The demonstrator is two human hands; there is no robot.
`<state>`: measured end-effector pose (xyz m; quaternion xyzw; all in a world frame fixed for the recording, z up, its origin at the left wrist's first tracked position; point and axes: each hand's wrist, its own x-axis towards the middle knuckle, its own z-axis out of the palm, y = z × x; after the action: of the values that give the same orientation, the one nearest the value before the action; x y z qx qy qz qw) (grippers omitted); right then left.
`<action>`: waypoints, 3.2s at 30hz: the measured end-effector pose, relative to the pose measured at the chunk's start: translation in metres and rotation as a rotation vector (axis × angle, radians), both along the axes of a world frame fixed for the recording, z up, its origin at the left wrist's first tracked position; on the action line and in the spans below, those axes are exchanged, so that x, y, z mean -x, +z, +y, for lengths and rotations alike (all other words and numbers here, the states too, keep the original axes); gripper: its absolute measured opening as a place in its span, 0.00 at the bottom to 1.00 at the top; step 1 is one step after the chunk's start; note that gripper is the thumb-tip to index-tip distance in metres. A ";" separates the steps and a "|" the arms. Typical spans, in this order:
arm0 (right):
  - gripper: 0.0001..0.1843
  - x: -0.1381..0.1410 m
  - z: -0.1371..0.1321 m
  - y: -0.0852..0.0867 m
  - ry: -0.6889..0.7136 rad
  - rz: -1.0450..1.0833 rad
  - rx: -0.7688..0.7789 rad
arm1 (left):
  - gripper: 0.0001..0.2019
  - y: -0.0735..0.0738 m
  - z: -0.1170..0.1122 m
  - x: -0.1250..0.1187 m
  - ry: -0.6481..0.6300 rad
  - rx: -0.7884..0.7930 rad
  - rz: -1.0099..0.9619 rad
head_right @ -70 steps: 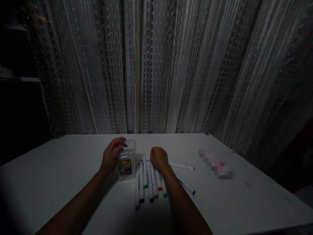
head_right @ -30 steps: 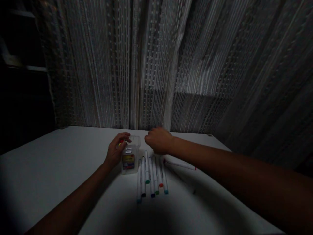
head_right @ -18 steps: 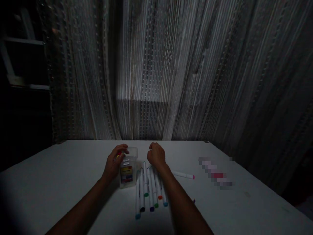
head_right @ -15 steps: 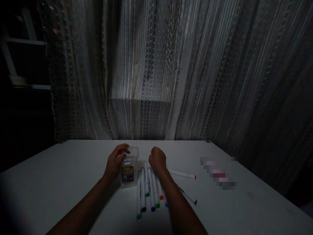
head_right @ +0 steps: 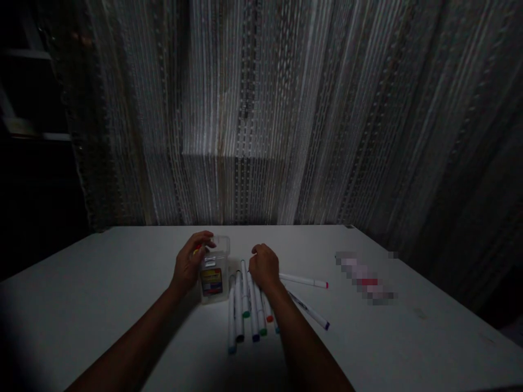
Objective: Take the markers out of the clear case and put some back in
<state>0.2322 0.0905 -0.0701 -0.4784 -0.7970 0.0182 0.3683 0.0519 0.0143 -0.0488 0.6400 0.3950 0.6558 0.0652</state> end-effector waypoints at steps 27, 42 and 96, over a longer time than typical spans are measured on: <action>0.15 0.001 0.001 -0.003 -0.020 0.041 0.009 | 0.15 0.001 -0.002 0.000 0.011 -0.006 0.022; 0.14 0.003 -0.001 0.001 -0.038 0.004 0.053 | 0.16 0.003 -0.003 -0.001 0.019 0.010 0.025; 0.15 0.005 -0.004 0.000 -0.046 -0.036 0.078 | 0.15 0.003 -0.003 0.001 0.024 -0.002 0.026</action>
<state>0.2272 0.0870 -0.0699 -0.5108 -0.7910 0.0319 0.3352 0.0510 0.0111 -0.0460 0.6438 0.4030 0.6485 0.0515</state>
